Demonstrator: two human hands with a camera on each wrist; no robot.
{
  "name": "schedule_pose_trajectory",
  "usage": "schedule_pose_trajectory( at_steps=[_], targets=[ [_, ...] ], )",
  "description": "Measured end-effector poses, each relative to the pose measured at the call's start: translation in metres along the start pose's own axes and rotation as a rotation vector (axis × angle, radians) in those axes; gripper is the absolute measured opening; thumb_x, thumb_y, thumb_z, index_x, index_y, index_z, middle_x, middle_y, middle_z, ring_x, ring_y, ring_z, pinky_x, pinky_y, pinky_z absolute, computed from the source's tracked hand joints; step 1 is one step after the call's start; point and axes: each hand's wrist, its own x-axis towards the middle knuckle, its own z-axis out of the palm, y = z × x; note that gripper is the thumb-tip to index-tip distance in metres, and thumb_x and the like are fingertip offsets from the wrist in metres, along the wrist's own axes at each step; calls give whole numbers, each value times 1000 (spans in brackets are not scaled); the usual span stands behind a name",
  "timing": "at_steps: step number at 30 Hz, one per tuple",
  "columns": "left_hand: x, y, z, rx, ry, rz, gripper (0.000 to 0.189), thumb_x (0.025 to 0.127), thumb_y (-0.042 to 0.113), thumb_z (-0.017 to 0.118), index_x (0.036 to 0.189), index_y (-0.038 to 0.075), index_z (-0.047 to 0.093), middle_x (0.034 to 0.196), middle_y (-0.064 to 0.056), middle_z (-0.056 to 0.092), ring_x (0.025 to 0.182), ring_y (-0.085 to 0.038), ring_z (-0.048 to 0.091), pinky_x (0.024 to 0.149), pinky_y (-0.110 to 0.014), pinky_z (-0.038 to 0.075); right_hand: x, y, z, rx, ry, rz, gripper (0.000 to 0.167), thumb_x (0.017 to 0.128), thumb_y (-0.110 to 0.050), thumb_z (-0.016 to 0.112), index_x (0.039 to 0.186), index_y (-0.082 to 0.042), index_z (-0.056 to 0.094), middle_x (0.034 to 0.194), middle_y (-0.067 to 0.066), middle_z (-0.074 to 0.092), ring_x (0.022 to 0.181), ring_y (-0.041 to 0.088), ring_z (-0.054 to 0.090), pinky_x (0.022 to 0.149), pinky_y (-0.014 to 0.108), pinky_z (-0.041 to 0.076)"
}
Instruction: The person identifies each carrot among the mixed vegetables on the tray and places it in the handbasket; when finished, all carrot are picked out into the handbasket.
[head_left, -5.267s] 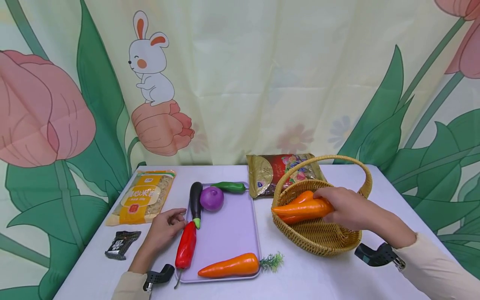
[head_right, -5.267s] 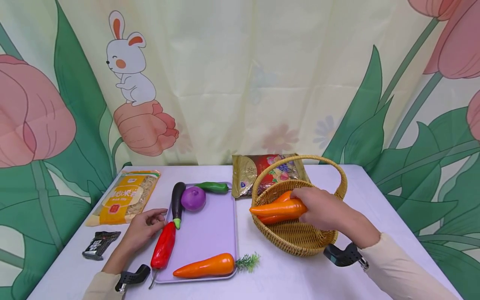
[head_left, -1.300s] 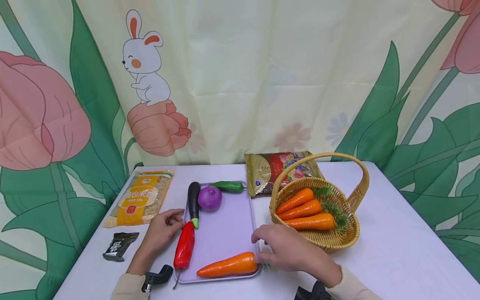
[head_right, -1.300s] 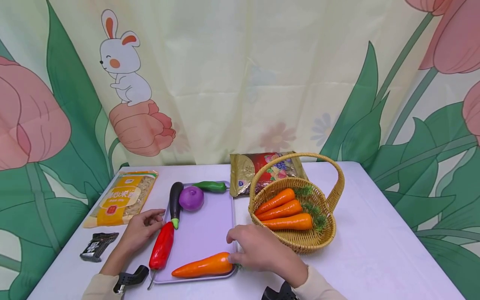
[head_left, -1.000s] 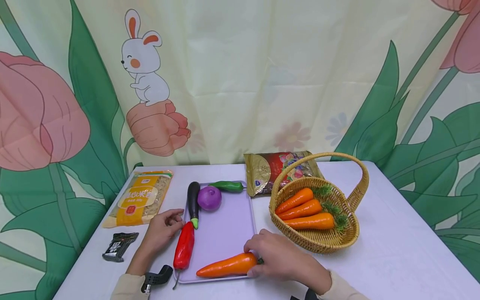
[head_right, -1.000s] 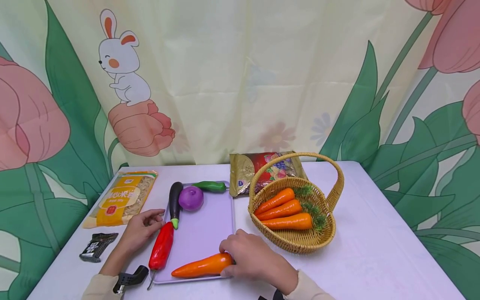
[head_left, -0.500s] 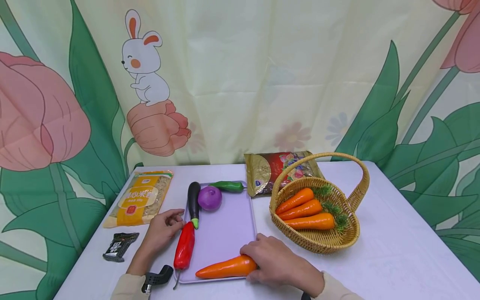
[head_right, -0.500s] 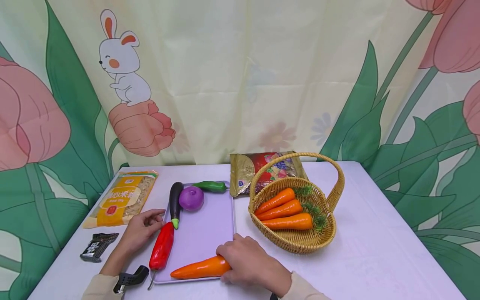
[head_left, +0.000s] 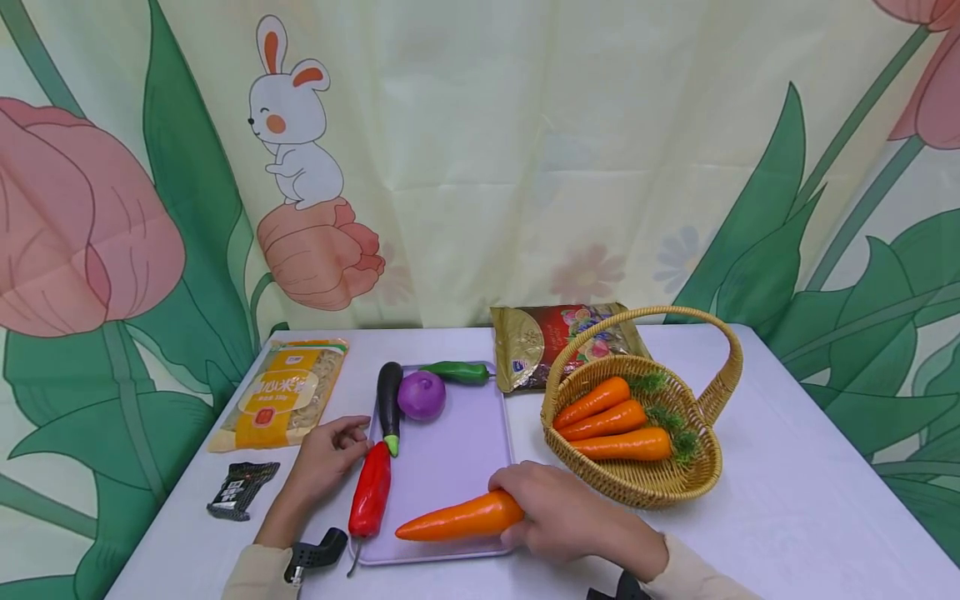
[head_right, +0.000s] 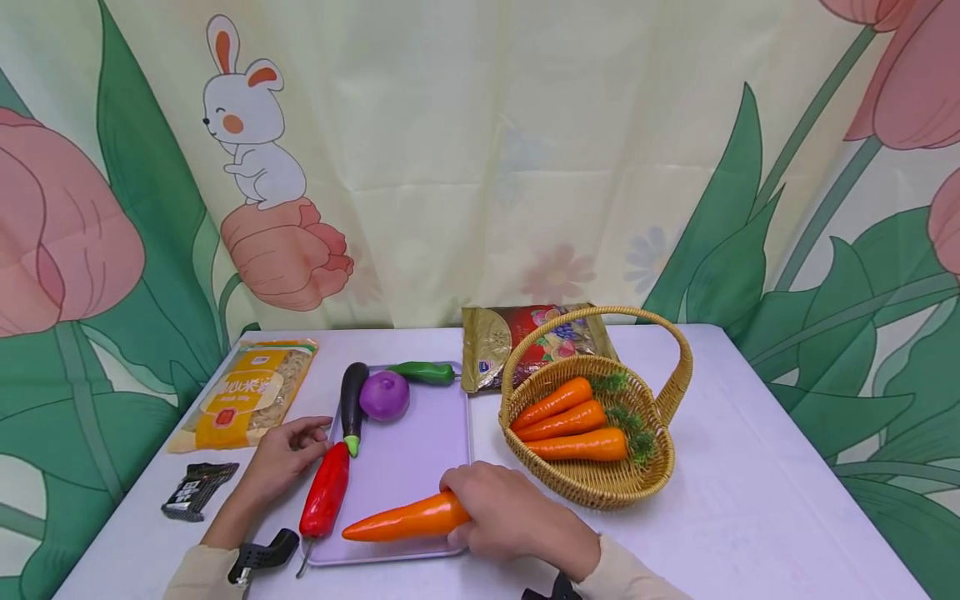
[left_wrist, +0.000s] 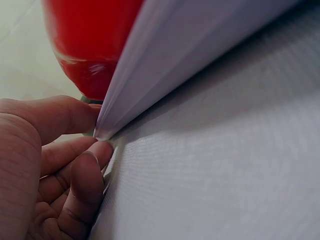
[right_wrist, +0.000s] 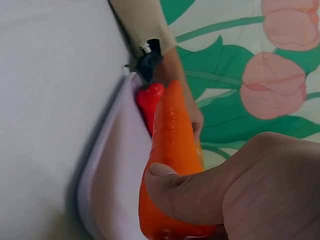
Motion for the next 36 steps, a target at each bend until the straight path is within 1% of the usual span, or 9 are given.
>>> schedule_pose_trajectory(
  at_steps=[4,7,13,17,23,26,30,36],
  targets=[
    [0,0,0,-1,-2,5,39,91,11,68,130,5,66,97,-7,63,86,-22,54,66,-20,52,-8,1,-16,34,11,10,40,84,-30,82,119,-19,65,101,-15,59,88,5,52,80,29,47],
    [0,0,-1,-1,-5,8,39,91,11,68,130,5,66,97,-7,63,86,-22,54,66,-20,52,-17,3,-30,57,16,35,41,84,-28,82,121,-20,65,101,-16,59,89,6,52,82,30,49],
    [1,1,0,0,-8,7,40,91,11,68,130,5,66,97,-7,63,85,-22,55,66,-21,52,-35,11,-56,56,49,84,43,83,-19,83,122,-21,63,104,-13,60,94,11,53,87,41,49],
    [1,0,0,2,-9,6,40,91,11,68,131,5,66,98,-7,63,86,-22,55,67,-21,52,-46,19,-74,63,72,96,44,84,-18,82,124,-21,62,108,-10,61,96,15,53,88,45,47],
    [1,0,0,10,-4,-4,40,91,12,68,131,5,66,99,-7,63,87,-22,55,67,-20,52,-61,32,-95,9,137,92,45,85,-21,81,126,-19,61,107,-9,63,94,14,54,83,40,49],
    [1,0,-1,10,-3,-6,40,91,12,68,131,5,66,99,-8,63,87,-22,55,66,-21,52,-67,38,-104,7,167,119,46,85,-18,81,126,-18,61,109,-8,64,95,15,55,82,39,50],
    [1,0,-1,10,-4,-3,41,91,12,69,131,5,66,98,-8,63,87,-22,54,66,-21,52,-73,46,-112,21,172,160,47,85,-18,81,127,-17,60,111,-5,64,94,16,56,81,38,50],
    [1,0,-1,9,-8,-1,40,91,12,69,130,4,66,98,-8,63,86,-22,54,66,-21,51,-83,60,-115,36,173,176,46,84,-18,82,125,-14,61,112,-3,65,97,17,57,80,35,52]
  ],
)
